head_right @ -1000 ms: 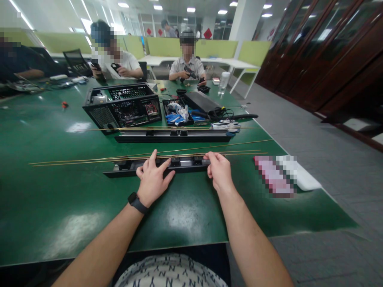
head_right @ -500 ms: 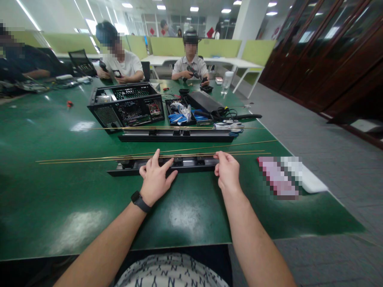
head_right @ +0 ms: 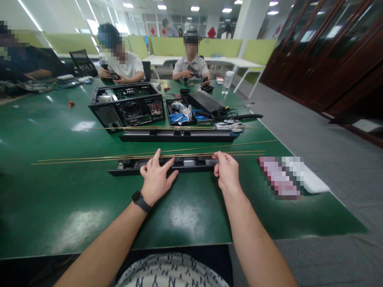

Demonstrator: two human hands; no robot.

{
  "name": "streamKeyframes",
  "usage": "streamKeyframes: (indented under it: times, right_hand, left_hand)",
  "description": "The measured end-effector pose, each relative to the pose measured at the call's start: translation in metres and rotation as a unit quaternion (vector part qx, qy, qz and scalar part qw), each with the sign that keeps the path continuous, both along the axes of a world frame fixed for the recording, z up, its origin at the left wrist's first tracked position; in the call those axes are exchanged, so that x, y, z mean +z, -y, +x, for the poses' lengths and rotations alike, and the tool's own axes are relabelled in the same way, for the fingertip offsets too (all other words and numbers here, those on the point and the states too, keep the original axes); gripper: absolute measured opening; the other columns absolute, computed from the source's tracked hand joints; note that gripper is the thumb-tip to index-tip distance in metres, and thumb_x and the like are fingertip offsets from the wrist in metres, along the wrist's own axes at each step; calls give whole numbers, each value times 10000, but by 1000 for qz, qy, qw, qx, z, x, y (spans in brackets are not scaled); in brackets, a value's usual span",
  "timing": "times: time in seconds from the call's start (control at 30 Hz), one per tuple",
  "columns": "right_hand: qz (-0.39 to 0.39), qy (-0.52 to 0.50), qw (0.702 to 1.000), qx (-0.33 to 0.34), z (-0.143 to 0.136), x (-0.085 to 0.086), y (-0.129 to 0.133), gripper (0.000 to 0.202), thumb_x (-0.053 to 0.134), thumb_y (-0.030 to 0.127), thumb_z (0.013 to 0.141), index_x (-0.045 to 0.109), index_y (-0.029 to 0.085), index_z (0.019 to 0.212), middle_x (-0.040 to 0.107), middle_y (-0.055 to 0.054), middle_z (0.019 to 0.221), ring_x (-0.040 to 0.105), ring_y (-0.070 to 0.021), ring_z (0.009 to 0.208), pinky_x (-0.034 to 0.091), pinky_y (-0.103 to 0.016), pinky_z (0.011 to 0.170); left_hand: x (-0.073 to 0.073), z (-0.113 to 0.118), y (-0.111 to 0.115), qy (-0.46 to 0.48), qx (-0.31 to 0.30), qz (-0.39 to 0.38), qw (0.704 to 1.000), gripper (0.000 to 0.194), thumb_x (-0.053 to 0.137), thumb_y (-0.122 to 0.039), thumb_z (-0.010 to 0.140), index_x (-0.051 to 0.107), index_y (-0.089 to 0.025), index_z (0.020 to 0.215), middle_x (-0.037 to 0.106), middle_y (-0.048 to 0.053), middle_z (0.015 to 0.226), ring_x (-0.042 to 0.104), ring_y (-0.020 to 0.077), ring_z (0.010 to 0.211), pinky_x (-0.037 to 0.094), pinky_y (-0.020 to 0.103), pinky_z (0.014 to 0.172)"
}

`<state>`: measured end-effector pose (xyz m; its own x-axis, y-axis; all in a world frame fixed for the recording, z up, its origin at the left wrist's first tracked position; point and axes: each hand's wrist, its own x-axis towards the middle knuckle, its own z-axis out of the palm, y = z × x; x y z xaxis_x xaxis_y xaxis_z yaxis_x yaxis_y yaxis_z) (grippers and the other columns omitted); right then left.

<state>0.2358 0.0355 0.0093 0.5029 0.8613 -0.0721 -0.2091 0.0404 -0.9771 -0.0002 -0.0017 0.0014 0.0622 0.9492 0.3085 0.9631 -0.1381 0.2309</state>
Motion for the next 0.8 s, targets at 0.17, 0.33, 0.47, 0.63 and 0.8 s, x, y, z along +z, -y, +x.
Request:
streamKeyframes:
  times: [0.17, 0.33, 0.47, 0.63, 0.8]
  right_hand:
    - [-10, 20, 999, 38, -5, 2, 2, 257, 760, 394, 809, 720, 146, 862, 755, -59, 870, 421, -23, 343, 250, -172, 272]
    - [-17, 27, 997, 72, -6, 4, 4, 269, 770, 410, 826, 697, 152, 843, 767, -62, 887, 426, -22, 343, 262, -165, 270]
    - [-49, 6, 998, 41, -2, 5, 3, 240, 732, 366, 871, 650, 157, 788, 744, -45, 772, 398, -32, 313, 253, -173, 256]
    - [-92, 1, 995, 33, 2, 6, 1, 213, 659, 326, 931, 654, 153, 807, 711, -28, 660, 385, -50, 287, 248, -182, 240]
    - [-110, 2, 994, 29, 4, 6, -1, 200, 667, 340, 941, 653, 157, 860, 654, 7, 562, 363, -67, 264, 244, -196, 228]
  left_hand:
    - [0, 0, 0, 5, 2, 0, 1000, 469, 618, -503, 963, 651, -401, 1420, 250, 145, 1747, 451, 401, 1416, 406, 612, 1035]
    - [0, 1, 0, 3, 3, 1, 1000, 472, 621, -500, 962, 650, -400, 1422, 252, 145, 1746, 450, 403, 1416, 407, 615, 1034]
    - [1, 1, 0, 4, 1, 0, 1000, 462, 621, -499, 962, 658, -400, 1412, 259, 149, 1743, 455, 402, 1411, 411, 615, 1029]
    - [1, 1, 0, 3, 1, 0, 1000, 467, 617, -503, 965, 651, -400, 1419, 254, 152, 1744, 449, 400, 1421, 408, 615, 1031]
    - [3, 1, 1, 5, 2, -8, 1000, 467, 613, -502, 967, 649, -399, 1421, 248, 142, 1750, 439, 394, 1430, 407, 608, 1039]
